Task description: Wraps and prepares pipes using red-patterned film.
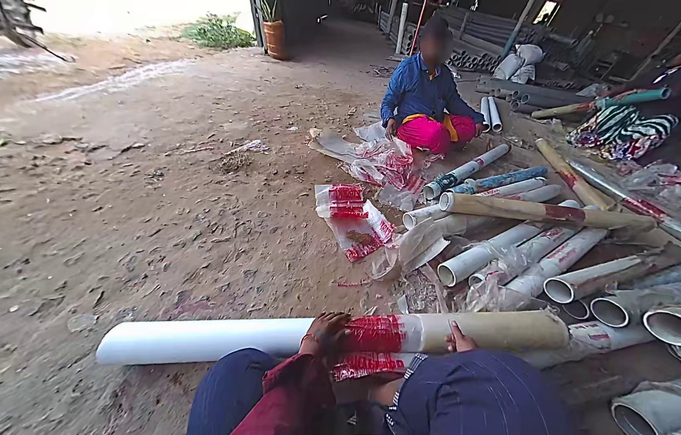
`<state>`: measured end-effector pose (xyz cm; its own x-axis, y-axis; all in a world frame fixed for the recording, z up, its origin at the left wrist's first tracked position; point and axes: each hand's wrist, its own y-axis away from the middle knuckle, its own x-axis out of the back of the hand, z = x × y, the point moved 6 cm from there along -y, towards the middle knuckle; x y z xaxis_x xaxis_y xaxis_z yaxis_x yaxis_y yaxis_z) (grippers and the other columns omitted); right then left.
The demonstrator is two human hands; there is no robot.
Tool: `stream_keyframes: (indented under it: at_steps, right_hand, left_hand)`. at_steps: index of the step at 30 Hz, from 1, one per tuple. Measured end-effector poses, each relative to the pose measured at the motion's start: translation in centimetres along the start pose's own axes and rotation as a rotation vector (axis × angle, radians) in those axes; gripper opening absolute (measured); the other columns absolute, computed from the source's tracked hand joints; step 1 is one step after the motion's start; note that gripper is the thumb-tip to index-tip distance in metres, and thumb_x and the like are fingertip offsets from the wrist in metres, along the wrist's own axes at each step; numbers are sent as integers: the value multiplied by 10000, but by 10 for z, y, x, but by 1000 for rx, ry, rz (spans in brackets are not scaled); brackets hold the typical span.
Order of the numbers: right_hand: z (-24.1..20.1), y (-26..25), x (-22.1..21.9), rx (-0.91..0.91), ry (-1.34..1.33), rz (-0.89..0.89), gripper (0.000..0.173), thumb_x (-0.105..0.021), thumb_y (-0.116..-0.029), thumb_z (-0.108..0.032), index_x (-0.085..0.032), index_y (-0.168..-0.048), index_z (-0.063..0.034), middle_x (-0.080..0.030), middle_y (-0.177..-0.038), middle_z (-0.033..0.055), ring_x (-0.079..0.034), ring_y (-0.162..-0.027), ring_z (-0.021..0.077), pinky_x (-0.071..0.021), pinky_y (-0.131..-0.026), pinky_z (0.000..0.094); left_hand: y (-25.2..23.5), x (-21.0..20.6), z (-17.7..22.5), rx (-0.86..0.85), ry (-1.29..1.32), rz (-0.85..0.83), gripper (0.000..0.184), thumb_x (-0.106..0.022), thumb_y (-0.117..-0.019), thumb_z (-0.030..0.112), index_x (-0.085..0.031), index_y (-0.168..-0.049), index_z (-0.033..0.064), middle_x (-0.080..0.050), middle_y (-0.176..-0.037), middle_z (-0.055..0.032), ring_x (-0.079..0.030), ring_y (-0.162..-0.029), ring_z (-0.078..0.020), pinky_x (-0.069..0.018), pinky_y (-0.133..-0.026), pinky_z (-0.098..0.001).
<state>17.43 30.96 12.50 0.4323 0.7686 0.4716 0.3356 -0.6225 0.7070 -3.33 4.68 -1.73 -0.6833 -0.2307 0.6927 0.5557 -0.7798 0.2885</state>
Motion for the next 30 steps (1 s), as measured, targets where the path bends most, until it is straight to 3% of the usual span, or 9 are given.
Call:
stream_keyframes:
  at_steps: [1, 2, 5, 9, 13, 17, 23, 26, 30]
  right_hand:
    - [1, -39, -9, 189, 101, 59, 530, -316, -1149, -361, -645, -1146, 54, -598, -832, 71, -522, -670, 99, -435, -660, 266]
    - [-5, -62, -16, 305, 197, 42, 485, -367, -1143, -336, -640, -1129, 65, -586, -839, 95, -514, -693, 141, -431, -672, 305]
    - [-43, -75, -31, 436, 566, -89, 405, -471, -1112, -241, -569, -1336, 82, -634, -1256, 296, -620, -1183, 381, -451, -1054, 505]
    - [-47, -108, -64, 487, 857, -50, 409, -407, -1116, -191, -517, -1433, 42, -585, -1410, 269, -539, -1369, 381, -403, -1157, 500]
    - [-34, -114, -75, 556, 860, 107, 400, -424, -1095, -147, -548, -1426, 39, -588, -1447, 224, -517, -1397, 364, -368, -1182, 479]
    - [-34, -124, -75, 581, 916, -19, 434, -415, -1092, -180, -523, -1462, 20, -564, -1456, 238, -513, -1386, 383, -391, -1149, 513]
    - [-46, -133, -71, 609, 1048, -254, 400, -393, -1106, -188, -531, -1394, 52, -597, -1371, 273, -557, -1309, 436, -438, -1068, 569]
    - [-49, -141, -72, 597, 1002, -239, 410, -338, -1114, -210, -550, -1359, 41, -645, -1274, 275, -605, -1246, 429, -451, -1048, 562]
    - [-49, -149, -71, 605, 899, -154, 391, -369, -1106, -189, -591, -1309, 60, -686, -1155, 289, -657, -1141, 445, -470, -988, 580]
  left_hand:
    - [0, 4, 3, 1, 32, -6, 516, -573, -1059, 340, -525, -1501, 78, -554, -1508, -159, -465, -1455, -313, -238, -1259, -478]
    - [-1, 5, 4, 14, 47, -21, 519, -579, -1059, 317, -512, -1506, 62, -560, -1495, -179, -473, -1446, -332, -261, -1251, -480]
    - [-1, 8, 7, 45, 79, -33, 464, -586, -1056, 266, -559, -1461, 41, -589, -1462, -183, -508, -1415, -334, -304, -1227, -491]
    - [-8, 10, 1, 109, 130, -105, 436, -616, -1044, 250, -592, -1434, 56, -621, -1418, -186, -553, -1370, -334, -350, -1200, -501]
    - [-21, 10, -11, 20, 101, -152, 460, -608, -1044, 229, -565, -1454, 25, -581, -1470, -193, -509, -1417, -354, -305, -1228, -519]
    - [-3, 6, -2, -69, 32, 78, 383, -507, -1069, 187, -638, -1373, -4, -637, -1395, -213, -600, -1305, -437, -404, -1143, -610]
    - [-25, 4, -14, 347, -81, 48, 439, -484, -1069, 413, -733, -1240, 95, -735, -1125, -265, -675, -1112, -506, -457, -964, -734]
    - [-48, 13, -18, 454, 43, -68, 371, -560, -1057, 378, -754, -1141, 74, -744, -1050, -215, -693, -1049, -416, -482, -941, -675]
    - [-59, 20, -27, 389, 438, -146, 204, -654, -1010, 191, -717, -1003, -3, -677, -824, -20, -593, -715, -49, -520, -749, -298]
